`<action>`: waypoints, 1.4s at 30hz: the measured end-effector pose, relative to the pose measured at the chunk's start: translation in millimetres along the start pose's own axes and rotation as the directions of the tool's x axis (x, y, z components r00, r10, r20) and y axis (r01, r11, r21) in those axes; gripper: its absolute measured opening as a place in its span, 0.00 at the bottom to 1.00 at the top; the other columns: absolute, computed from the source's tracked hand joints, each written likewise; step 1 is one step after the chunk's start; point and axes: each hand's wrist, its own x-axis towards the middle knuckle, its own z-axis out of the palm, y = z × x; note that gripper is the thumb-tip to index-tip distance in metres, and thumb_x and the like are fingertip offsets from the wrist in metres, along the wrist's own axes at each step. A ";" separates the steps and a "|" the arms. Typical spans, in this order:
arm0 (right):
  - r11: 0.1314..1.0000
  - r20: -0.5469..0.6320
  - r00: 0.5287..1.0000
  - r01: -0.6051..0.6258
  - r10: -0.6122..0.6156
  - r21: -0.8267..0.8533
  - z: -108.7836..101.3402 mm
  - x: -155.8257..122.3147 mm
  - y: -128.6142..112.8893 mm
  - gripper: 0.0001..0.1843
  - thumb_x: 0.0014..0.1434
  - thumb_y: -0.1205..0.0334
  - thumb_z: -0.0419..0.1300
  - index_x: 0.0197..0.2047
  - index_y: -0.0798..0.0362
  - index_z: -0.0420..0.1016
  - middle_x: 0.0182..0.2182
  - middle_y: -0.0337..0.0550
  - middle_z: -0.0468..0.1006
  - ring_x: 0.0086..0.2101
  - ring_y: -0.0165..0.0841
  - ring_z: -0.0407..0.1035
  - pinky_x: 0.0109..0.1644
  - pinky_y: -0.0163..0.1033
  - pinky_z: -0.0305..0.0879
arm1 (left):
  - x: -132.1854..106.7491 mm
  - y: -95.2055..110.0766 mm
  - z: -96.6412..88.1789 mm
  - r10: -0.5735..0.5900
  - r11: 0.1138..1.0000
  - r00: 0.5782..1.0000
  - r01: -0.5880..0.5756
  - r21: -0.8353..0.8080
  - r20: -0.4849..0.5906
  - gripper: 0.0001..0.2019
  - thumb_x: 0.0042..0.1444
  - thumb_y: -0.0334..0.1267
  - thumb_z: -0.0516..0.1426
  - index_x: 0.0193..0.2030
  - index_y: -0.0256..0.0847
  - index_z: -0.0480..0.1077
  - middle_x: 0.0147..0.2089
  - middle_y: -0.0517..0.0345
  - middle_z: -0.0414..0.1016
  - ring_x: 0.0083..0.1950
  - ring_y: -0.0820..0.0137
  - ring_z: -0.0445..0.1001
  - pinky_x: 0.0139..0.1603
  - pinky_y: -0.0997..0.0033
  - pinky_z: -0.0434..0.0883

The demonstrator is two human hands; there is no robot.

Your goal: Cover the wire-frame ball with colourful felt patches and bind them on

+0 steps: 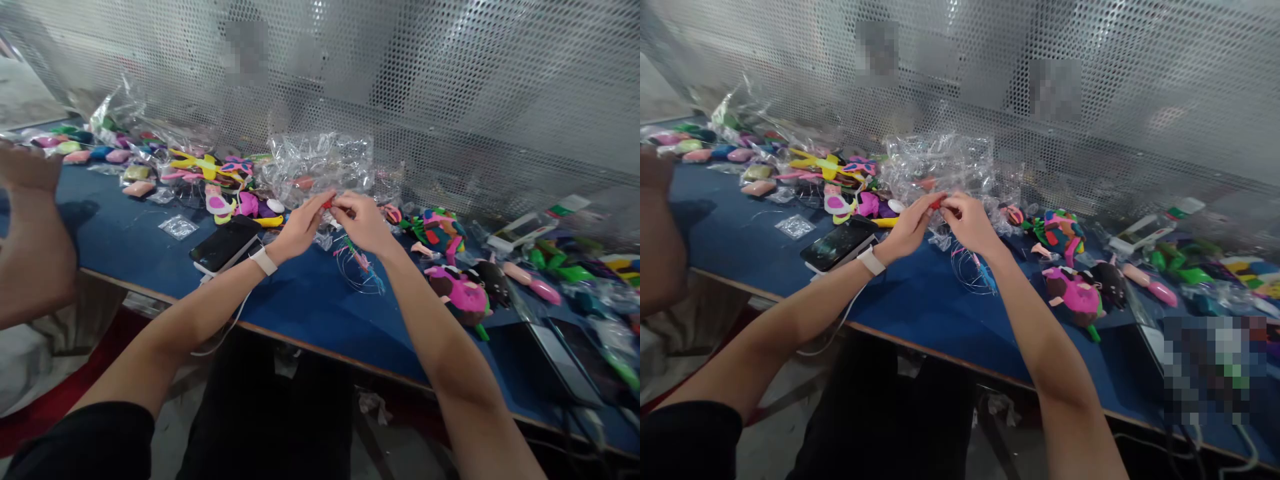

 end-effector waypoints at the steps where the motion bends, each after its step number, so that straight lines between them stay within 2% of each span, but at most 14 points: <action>1: 1.000 0.006 1.000 0.006 -0.006 -0.002 -0.4 0.0 -1.7 0.15 0.74 0.55 0.62 0.36 0.50 0.81 0.36 0.44 0.76 0.37 0.38 0.69 0.46 0.49 0.66 | -1.1 -1.9 0.6 0.018 1.000 1.000 -0.018 0.010 0.011 0.25 0.84 0.46 0.47 0.79 0.44 0.68 0.76 0.40 0.76 0.77 0.56 0.75 0.79 0.46 0.73; 6: 1.000 0.010 1.000 0.002 -0.002 0.012 -2.4 -0.3 -8.3 0.10 0.73 0.56 0.62 0.41 0.49 0.83 0.41 0.45 0.81 0.39 0.38 0.72 0.47 0.49 0.68 | -1.3 -0.6 -1.0 0.045 0.998 0.998 -0.044 0.034 -0.035 0.24 0.84 0.43 0.47 0.79 0.46 0.69 0.75 0.43 0.78 0.75 0.59 0.78 0.77 0.48 0.75; 10: 0.998 -0.055 0.997 -0.059 0.060 0.020 -0.8 -1.6 -8.2 0.08 0.70 0.57 0.64 0.45 0.51 0.84 0.39 0.46 0.85 0.39 0.40 0.76 0.47 0.50 0.71 | 2.8 12.4 -5.3 0.033 0.997 0.986 -0.021 0.072 -0.163 0.23 0.85 0.46 0.46 0.74 0.45 0.74 0.71 0.44 0.81 0.72 0.61 0.80 0.75 0.52 0.76; 13: 1.000 -0.078 0.996 -0.032 0.031 0.001 -0.1 -2.8 -6.8 0.08 0.69 0.58 0.64 0.43 0.50 0.83 0.39 0.46 0.85 0.39 0.40 0.76 0.46 0.50 0.72 | 5.7 24.2 -8.9 0.013 0.998 0.978 0.000 0.058 -0.210 0.23 0.84 0.49 0.46 0.73 0.46 0.74 0.70 0.46 0.82 0.72 0.61 0.79 0.76 0.53 0.74; 16: 0.999 -0.055 0.998 0.035 -0.036 -0.027 -0.3 -3.3 -7.3 0.07 0.70 0.59 0.63 0.43 0.48 0.83 0.40 0.45 0.84 0.38 0.39 0.75 0.46 0.51 0.74 | 6.7 34.9 -9.8 -0.043 0.999 0.977 0.044 0.000 -0.207 0.23 0.84 0.49 0.47 0.72 0.47 0.76 0.70 0.48 0.82 0.73 0.60 0.78 0.78 0.53 0.71; 18: 0.996 -0.027 0.997 0.069 -0.071 -0.064 -0.2 -3.1 -8.7 0.08 0.71 0.60 0.62 0.42 0.47 0.83 0.40 0.44 0.82 0.37 0.39 0.74 0.46 0.51 0.74 | 6.1 39.1 -7.7 -0.093 0.995 0.981 0.084 -0.059 -0.168 0.22 0.82 0.49 0.50 0.71 0.48 0.77 0.71 0.48 0.81 0.75 0.59 0.76 0.81 0.51 0.68; 21: 0.986 -0.005 0.994 0.104 -0.106 -0.132 0.7 -2.8 -10.9 0.10 0.73 0.60 0.60 0.40 0.46 0.82 0.41 0.46 0.80 0.38 0.40 0.73 0.49 0.52 0.74 | 4.7 39.1 -3.0 -0.145 0.978 0.984 0.128 -0.164 -0.101 0.20 0.78 0.49 0.57 0.70 0.48 0.79 0.73 0.48 0.80 0.77 0.55 0.75 0.84 0.49 0.66; 24: 0.980 0.000 0.993 0.120 -0.122 -0.158 0.6 -2.9 -11.6 0.12 0.74 0.60 0.59 0.39 0.46 0.81 0.42 0.47 0.79 0.40 0.41 0.72 0.51 0.53 0.74 | 4.9 36.1 -2.1 -0.156 0.971 0.985 0.139 -0.193 -0.077 0.20 0.78 0.49 0.59 0.69 0.48 0.79 0.73 0.48 0.80 0.76 0.55 0.76 0.83 0.48 0.67; 26: 0.982 -0.001 0.994 0.112 -0.113 -0.153 -1.0 -3.1 -11.5 0.11 0.74 0.59 0.60 0.41 0.46 0.83 0.42 0.46 0.79 0.39 0.42 0.73 0.51 0.54 0.74 | 6.2 35.7 -5.0 -0.146 0.977 0.985 0.129 -0.171 -0.092 0.20 0.79 0.50 0.57 0.69 0.47 0.79 0.71 0.48 0.81 0.75 0.55 0.77 0.82 0.49 0.67; 30: 0.988 -0.028 0.996 0.083 -0.088 -0.132 -4.9 -3.7 -12.3 0.09 0.73 0.60 0.62 0.46 0.45 0.85 0.44 0.46 0.81 0.38 0.41 0.74 0.51 0.56 0.75 | 8.5 39.5 -12.0 -0.147 0.984 0.970 0.122 -0.131 -0.194 0.21 0.81 0.52 0.54 0.69 0.48 0.79 0.71 0.48 0.81 0.75 0.56 0.77 0.82 0.50 0.66; 34: 0.987 -0.024 0.994 0.100 -0.104 -0.122 -4.3 -4.1 -12.8 0.08 0.73 0.60 0.62 0.44 0.45 0.85 0.41 0.45 0.80 0.38 0.41 0.74 0.51 0.56 0.76 | 7.7 41.5 -10.0 -0.152 0.983 0.973 0.130 -0.131 -0.173 0.22 0.79 0.54 0.55 0.68 0.47 0.79 0.71 0.47 0.81 0.75 0.55 0.76 0.82 0.50 0.66; 38: 0.993 -0.115 0.991 0.054 -0.066 -0.109 -3.3 -3.8 -9.3 0.06 0.70 0.57 0.66 0.43 0.45 0.85 0.40 0.45 0.82 0.40 0.43 0.76 0.52 0.58 0.78 | 8.1 35.3 -4.1 -0.242 0.943 0.952 0.185 -0.277 -0.188 0.22 0.78 0.56 0.56 0.66 0.48 0.80 0.70 0.48 0.82 0.76 0.56 0.76 0.83 0.49 0.66; 42: 0.999 -0.169 0.985 0.024 -0.029 -0.030 -5.4 -3.3 -3.9 0.04 0.67 0.57 0.69 0.40 0.46 0.83 0.40 0.46 0.84 0.39 0.42 0.79 0.50 0.57 0.79 | 10.8 23.4 -1.8 -0.403 0.798 0.903 0.268 -0.539 -0.148 0.19 0.77 0.55 0.57 0.61 0.49 0.81 0.68 0.49 0.83 0.75 0.56 0.78 0.81 0.47 0.70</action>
